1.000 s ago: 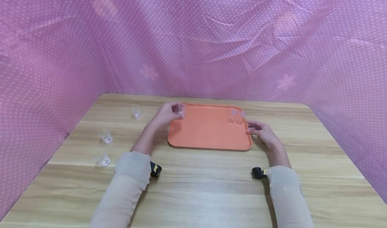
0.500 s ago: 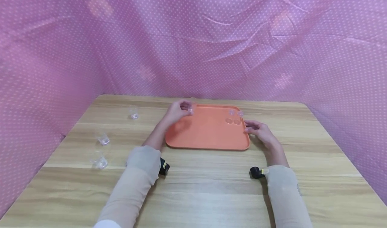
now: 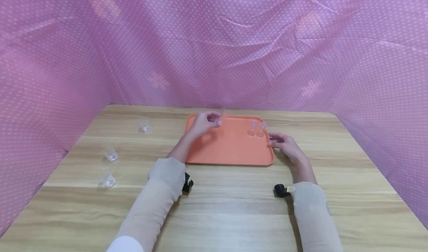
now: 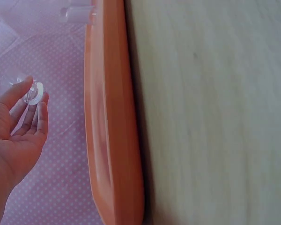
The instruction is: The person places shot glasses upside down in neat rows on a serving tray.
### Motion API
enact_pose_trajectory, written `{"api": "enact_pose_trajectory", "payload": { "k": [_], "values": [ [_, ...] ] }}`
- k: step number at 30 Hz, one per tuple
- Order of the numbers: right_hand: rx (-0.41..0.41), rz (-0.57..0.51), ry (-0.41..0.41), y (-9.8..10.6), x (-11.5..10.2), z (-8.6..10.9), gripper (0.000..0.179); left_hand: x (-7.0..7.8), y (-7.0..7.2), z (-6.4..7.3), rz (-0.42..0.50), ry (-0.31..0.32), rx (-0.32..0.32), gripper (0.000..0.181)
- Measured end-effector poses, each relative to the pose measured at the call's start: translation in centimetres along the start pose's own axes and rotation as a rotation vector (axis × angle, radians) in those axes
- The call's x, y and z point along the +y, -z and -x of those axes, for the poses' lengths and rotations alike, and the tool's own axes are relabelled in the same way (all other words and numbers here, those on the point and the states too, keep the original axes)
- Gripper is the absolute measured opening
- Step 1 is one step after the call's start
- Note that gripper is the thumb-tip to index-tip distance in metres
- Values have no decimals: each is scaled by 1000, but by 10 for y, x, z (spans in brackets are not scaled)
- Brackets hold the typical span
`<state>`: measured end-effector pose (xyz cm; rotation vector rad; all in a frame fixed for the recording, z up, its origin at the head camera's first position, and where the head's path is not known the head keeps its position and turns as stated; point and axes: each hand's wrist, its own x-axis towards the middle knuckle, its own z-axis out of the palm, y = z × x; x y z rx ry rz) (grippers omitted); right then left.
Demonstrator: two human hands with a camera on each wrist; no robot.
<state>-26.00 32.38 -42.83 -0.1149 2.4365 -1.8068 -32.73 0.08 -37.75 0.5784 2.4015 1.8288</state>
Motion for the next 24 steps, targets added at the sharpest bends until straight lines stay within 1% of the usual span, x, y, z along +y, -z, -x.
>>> {"api": "enact_pose_trajectory", "payload": {
  "k": [3,7,11,13,17,21,24],
  "values": [
    [-1,2,-1,-1,-1,0,51,-1,-4,-3,-31,7,26,32],
    [-2,7,-6,-2,-1,-1,51,1,-8,-6,-55,37,75,29],
    [3,14,-10,-1,0,-2,51,0,-12,-8,-45,62,116,31],
    [6,11,-12,-1,0,-2,51,-1,-14,-9,-26,59,143,30],
    [5,-6,-15,-2,1,-3,51,-3,-21,-13,46,38,206,31],
    [5,-15,-20,-1,1,-3,51,-7,-30,-17,152,12,268,30],
    [4,-8,-21,-1,1,-2,51,-9,-38,-20,198,-12,308,30]
  ]
}}
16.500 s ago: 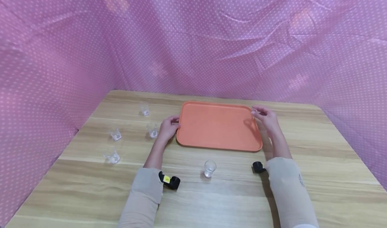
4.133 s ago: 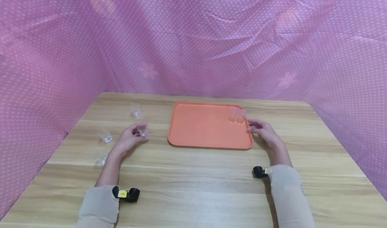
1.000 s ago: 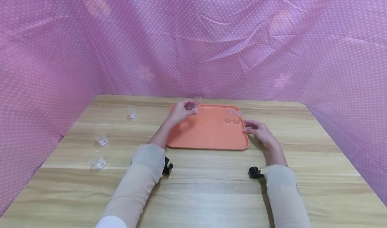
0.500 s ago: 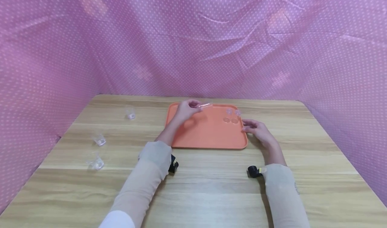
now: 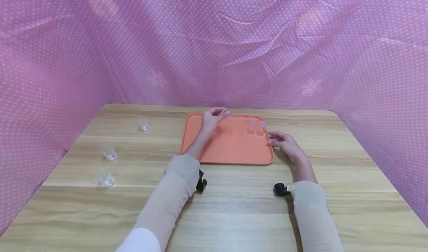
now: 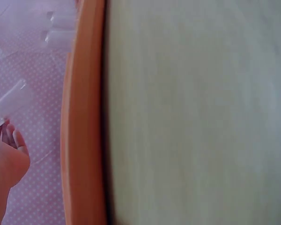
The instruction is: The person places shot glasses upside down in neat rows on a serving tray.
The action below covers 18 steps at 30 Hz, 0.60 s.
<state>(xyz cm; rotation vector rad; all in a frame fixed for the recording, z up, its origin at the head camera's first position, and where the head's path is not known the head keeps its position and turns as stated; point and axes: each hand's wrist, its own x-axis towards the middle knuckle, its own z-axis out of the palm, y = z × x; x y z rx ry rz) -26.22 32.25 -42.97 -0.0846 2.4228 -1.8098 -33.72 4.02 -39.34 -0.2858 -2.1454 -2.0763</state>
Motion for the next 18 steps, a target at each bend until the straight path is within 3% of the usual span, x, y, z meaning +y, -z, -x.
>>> {"api": "enact_pose_trajectory", "payload": {
  "k": [6,13,18],
  "values": [
    [8,6,12,0,0,1,50,-7,-18,0,-17,-43,-7,33],
    [15,17,12,0,2,0,51,-8,-38,1,-159,-57,-25,28],
    [14,5,-1,1,2,-2,49,-8,-49,0,-202,-53,-56,29]
  ]
}}
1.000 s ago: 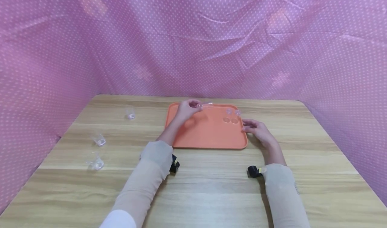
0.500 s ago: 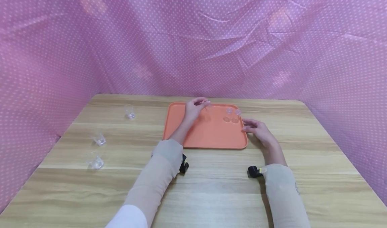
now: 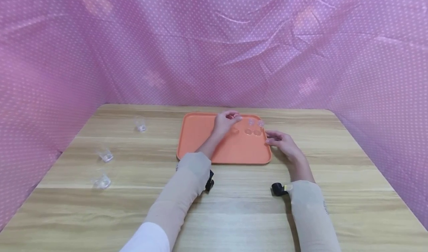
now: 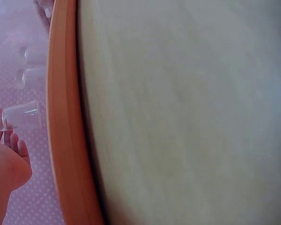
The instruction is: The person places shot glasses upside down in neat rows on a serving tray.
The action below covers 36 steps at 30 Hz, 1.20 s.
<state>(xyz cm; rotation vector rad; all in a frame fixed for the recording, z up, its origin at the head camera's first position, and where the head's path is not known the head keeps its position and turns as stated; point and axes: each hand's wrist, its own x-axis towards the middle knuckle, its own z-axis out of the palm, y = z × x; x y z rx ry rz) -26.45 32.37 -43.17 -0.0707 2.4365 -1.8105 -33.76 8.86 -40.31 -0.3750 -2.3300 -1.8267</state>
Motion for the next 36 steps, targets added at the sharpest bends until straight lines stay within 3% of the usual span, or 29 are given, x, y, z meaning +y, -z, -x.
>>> {"api": "enact_pose_trajectory", "payload": {
  "k": [10,21,36],
  "values": [
    [-2,-15,-17,0,-1,0,49,-1,-9,0,-108,-4,-98,30],
    [-5,-3,-20,1,0,-1,49,-2,-15,0,-181,-44,-129,23],
    [-2,-6,-27,0,-3,1,49,-3,-15,0,-188,-28,-150,27]
  ]
}}
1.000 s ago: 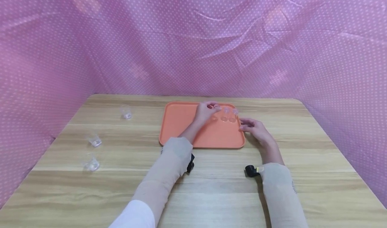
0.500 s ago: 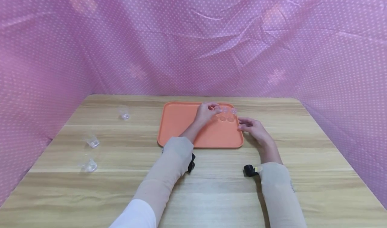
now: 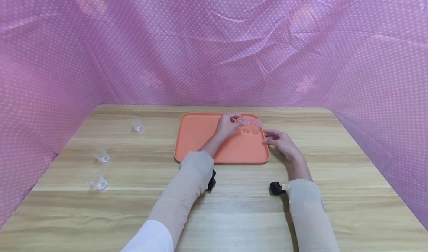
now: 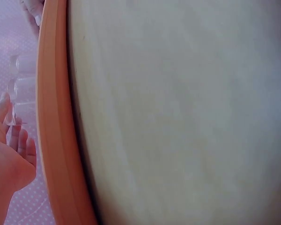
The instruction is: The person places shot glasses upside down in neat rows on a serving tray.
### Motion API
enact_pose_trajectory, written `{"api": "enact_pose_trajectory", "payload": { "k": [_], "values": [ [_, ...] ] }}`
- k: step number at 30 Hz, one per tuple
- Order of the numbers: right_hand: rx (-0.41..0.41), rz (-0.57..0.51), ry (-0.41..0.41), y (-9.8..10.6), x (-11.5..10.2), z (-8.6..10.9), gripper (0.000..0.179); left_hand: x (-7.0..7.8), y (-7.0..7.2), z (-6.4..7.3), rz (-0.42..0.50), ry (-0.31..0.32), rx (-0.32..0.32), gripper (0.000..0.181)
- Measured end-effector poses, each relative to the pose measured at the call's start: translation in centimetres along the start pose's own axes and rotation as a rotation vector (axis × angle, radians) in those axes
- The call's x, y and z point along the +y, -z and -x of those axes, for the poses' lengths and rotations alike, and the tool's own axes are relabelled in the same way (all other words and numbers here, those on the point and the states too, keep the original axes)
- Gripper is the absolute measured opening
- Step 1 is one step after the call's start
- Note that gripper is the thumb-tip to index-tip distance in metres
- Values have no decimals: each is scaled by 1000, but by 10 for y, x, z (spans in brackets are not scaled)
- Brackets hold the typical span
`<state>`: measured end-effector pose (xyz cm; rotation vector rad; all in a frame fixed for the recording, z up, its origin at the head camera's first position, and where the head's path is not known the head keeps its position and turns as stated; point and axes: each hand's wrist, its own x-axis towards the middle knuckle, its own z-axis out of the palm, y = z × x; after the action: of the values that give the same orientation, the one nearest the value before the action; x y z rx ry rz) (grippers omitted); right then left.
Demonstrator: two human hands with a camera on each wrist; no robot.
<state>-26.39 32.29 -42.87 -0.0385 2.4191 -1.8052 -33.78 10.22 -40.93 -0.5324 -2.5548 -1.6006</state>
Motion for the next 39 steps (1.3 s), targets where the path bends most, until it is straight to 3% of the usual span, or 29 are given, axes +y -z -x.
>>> {"api": "enact_pose_trajectory", "payload": {
  "k": [8,15,22,27,34,39],
  "values": [
    [-9,3,11,-1,-1,1,50,-2,11,4,24,9,-53,42],
    [-6,13,19,-3,1,-2,48,5,39,7,52,-4,-41,45],
    [-7,15,24,-3,1,-2,49,16,89,17,24,-48,31,42],
    [-8,25,24,-2,1,-1,50,20,129,32,58,-115,115,38],
    [-6,31,36,-1,2,0,51,22,189,64,65,-132,178,39],
    [-13,32,34,0,2,1,52,18,231,95,-24,-94,222,42]
  ]
}}
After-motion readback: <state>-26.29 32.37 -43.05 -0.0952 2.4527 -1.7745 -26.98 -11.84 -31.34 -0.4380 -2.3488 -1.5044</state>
